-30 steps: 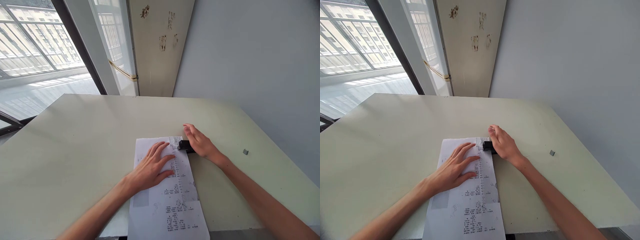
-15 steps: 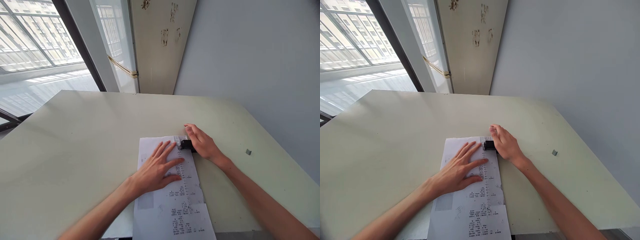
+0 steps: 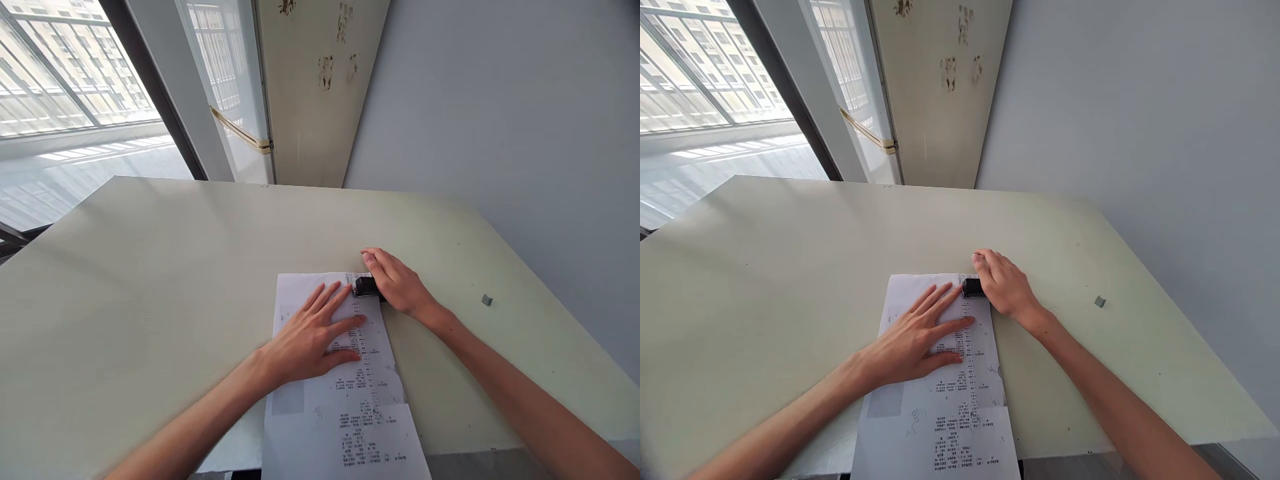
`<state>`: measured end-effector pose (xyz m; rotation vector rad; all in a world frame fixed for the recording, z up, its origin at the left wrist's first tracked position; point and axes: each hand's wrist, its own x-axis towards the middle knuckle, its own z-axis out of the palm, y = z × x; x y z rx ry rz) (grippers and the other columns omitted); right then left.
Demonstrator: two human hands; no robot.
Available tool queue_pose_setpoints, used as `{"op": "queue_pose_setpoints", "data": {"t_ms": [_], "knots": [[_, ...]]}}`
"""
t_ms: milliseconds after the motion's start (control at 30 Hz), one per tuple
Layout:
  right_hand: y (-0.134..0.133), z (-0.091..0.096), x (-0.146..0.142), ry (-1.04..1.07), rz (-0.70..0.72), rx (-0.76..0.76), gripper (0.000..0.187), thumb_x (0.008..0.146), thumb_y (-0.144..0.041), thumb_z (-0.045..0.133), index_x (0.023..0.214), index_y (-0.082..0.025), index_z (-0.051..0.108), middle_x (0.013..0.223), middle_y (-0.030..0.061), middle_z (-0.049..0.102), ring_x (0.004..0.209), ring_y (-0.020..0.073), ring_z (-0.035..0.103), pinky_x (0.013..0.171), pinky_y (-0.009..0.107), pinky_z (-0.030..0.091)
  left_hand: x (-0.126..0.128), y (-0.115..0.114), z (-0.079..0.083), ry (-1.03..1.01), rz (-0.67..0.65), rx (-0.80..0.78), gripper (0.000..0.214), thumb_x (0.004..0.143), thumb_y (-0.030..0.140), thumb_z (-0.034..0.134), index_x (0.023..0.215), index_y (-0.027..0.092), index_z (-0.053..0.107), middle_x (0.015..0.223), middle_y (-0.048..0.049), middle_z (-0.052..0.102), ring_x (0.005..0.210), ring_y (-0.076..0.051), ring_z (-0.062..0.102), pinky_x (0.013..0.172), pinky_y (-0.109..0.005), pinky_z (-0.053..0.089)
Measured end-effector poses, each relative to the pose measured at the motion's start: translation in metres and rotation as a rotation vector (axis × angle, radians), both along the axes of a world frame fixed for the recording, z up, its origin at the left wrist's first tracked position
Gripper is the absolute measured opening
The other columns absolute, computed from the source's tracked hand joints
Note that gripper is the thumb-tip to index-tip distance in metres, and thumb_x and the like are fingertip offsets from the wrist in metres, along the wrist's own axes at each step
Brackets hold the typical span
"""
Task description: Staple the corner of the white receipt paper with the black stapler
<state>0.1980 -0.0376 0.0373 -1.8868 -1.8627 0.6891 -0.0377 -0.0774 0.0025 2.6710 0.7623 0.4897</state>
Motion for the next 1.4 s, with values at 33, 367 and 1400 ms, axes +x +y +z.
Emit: {"op": "queue_pose_setpoints", "data": {"t_ms": [33,367,1400], "knots": [[0.0,0.0,0.0,0.001,0.001,-0.002,0.047,0.109,-0.054,0.028,0.13,-0.031,0.063,0.146,0.0048,0.067,0.14,0.0294,0.057,0.114,0.05,0.046,0.0,0.0,0.0,0.001,-0.002,0.0,0.056,0.101,0.057,0.062,0.15,0.028,0.059,0.176,-0.0129,0.021,0.162,-0.038,0.019,0.129,-0.065,0.027],[0.001,0.013,-0.002,-0.033,0.152,-0.029,0.047,0.109,-0.055,0.025,0.102,-0.031,0.066,0.112,0.0042,0.076,0.11,0.0265,0.068,0.096,0.044,0.054,0.001,-0.001,-0.001,-0.035,0.017,-0.006,0.052,0.103,0.051,0.062,0.15,0.029,0.059,0.177,-0.0103,0.018,0.162,-0.039,0.019,0.129,-0.064,0.028],[0.002,0.009,-0.001,-0.087,0.169,-0.043,0.048,0.11,-0.053,0.027,0.118,-0.034,0.07,0.139,0.0014,0.07,0.134,0.0297,0.06,0.104,0.045,0.053,-0.001,-0.003,-0.004,-0.037,0.031,-0.03,0.051,0.104,0.051,0.061,0.15,0.031,0.059,0.177,-0.0088,0.017,0.162,-0.039,0.018,0.129,-0.065,0.028]]}}
